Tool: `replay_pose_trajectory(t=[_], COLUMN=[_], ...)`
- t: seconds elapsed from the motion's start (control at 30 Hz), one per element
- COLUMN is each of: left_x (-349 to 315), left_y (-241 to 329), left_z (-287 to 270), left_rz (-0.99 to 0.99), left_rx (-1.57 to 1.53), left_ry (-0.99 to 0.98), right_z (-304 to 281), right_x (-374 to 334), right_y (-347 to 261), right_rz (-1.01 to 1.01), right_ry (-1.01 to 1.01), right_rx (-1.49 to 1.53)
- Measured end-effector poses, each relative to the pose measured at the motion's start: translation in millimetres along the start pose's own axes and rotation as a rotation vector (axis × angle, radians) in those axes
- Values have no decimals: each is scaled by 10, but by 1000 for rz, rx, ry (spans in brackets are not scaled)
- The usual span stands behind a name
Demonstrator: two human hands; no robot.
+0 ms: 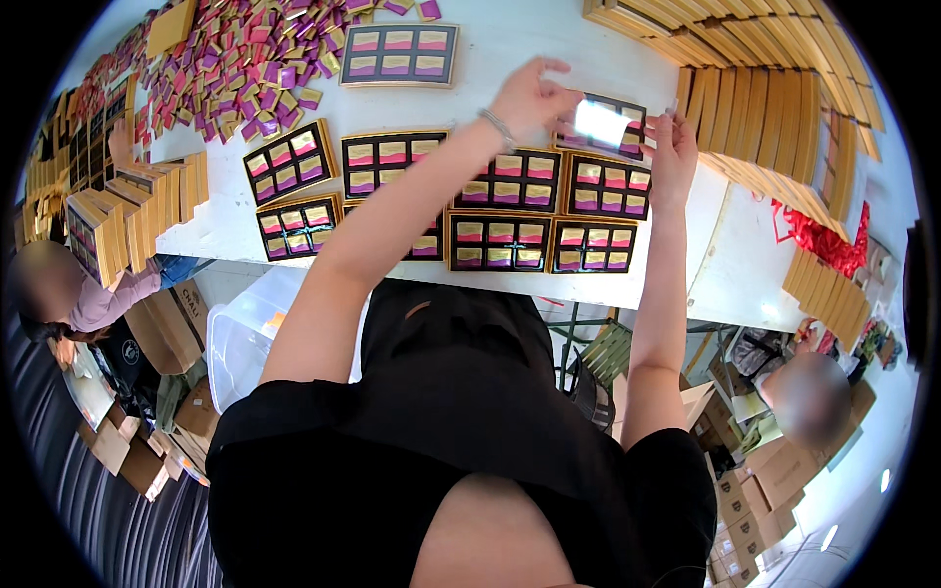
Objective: The person places small pink and gold rectangular items into compartmentalized trays on a table, then stacks the filled trays. The person also moves a plastic bin and continues arranging the trays.
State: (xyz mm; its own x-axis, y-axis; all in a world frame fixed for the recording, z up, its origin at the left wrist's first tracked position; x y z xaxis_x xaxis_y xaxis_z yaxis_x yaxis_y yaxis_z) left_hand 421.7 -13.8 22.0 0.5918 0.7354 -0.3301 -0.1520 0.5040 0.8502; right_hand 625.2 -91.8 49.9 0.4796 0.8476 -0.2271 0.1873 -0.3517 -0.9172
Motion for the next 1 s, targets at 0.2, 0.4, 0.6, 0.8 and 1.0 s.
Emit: replay_pose_trajectory(t=[0.2, 0.4, 0.6, 0.8, 1.0], left_x=[106, 183, 484, 545, 485], left_y=[-520, -803, -694, -504, -599], left_z=[408, 450, 211, 38, -90], left_rz=[182, -84, -99, -54, -33], left_rx=[634, 613, 766, 840, 779], left_ry=[554, 577, 534, 548, 582], right_z=[-276, -202, -172, 12, 180], right_x=[312, 445, 736, 745, 662], right_y=[809, 1003, 1031, 1086, 1081], right_rz=[-21, 129, 125, 43, -51], right_ry=[209, 244, 235, 244, 324], right_rx=[-157, -427, -555, -457, -461])
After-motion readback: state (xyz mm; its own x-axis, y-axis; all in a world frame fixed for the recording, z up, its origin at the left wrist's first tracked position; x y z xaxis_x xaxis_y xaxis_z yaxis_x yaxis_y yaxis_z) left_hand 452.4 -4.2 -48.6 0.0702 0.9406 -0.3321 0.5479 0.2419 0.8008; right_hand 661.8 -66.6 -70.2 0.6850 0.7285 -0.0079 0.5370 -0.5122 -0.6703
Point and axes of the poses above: each hand's wrist, its own x-axis towards the middle knuckle, its own z-axis out of the palm, y = z × x, the point moved 5 cm from there along x, towards the middle knuckle, and after that the axes turned 5 degrees about -y, right-handed, at the moved point
